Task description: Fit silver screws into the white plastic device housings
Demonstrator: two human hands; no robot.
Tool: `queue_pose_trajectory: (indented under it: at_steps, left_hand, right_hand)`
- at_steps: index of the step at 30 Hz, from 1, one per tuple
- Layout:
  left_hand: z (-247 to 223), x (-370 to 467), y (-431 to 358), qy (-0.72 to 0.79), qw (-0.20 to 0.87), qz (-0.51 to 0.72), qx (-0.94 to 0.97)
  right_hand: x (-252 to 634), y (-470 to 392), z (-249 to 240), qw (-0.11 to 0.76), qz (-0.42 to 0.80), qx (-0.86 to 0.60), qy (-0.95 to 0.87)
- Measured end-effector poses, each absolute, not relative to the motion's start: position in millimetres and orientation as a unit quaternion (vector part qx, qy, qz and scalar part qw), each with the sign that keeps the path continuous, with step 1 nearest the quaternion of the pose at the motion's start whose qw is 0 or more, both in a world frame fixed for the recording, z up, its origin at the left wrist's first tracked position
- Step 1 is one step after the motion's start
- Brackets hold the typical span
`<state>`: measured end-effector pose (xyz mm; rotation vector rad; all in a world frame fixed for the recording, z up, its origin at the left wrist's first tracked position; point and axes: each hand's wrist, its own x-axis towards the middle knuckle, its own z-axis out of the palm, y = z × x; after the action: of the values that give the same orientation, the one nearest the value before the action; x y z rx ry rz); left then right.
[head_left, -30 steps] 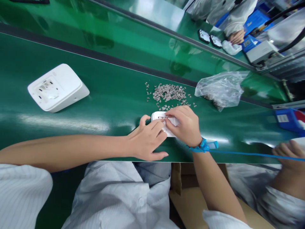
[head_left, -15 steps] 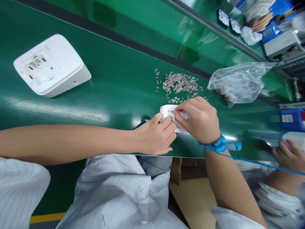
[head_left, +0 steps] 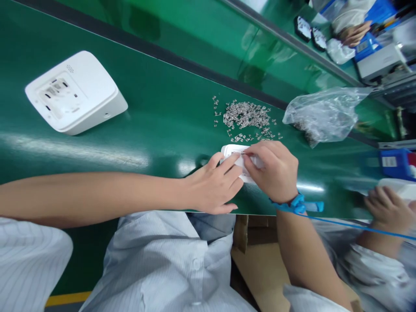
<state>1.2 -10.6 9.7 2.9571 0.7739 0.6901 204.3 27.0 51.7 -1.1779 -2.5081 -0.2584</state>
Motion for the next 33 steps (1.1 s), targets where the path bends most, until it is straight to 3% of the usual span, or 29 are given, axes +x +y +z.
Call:
queue_pose_trajectory:
  at_steps: [18,28,33]
  left_hand:
    - [8,0,-6,0.229,-0.019,0.213,0.950]
    - [12,0,-4,0.227,-0.013,0.207,0.952]
    - [10,0,-5,0.223,-0.017,0.213,0.951]
  right_hand:
    - [204,24,48,0.215,-0.075,-0.383,-0.895]
    - [210,23,57,0.103,-0.054,-0.339,-0.934]
    - [212,28,55,0.227,-0.031,-0.376,-0.898]
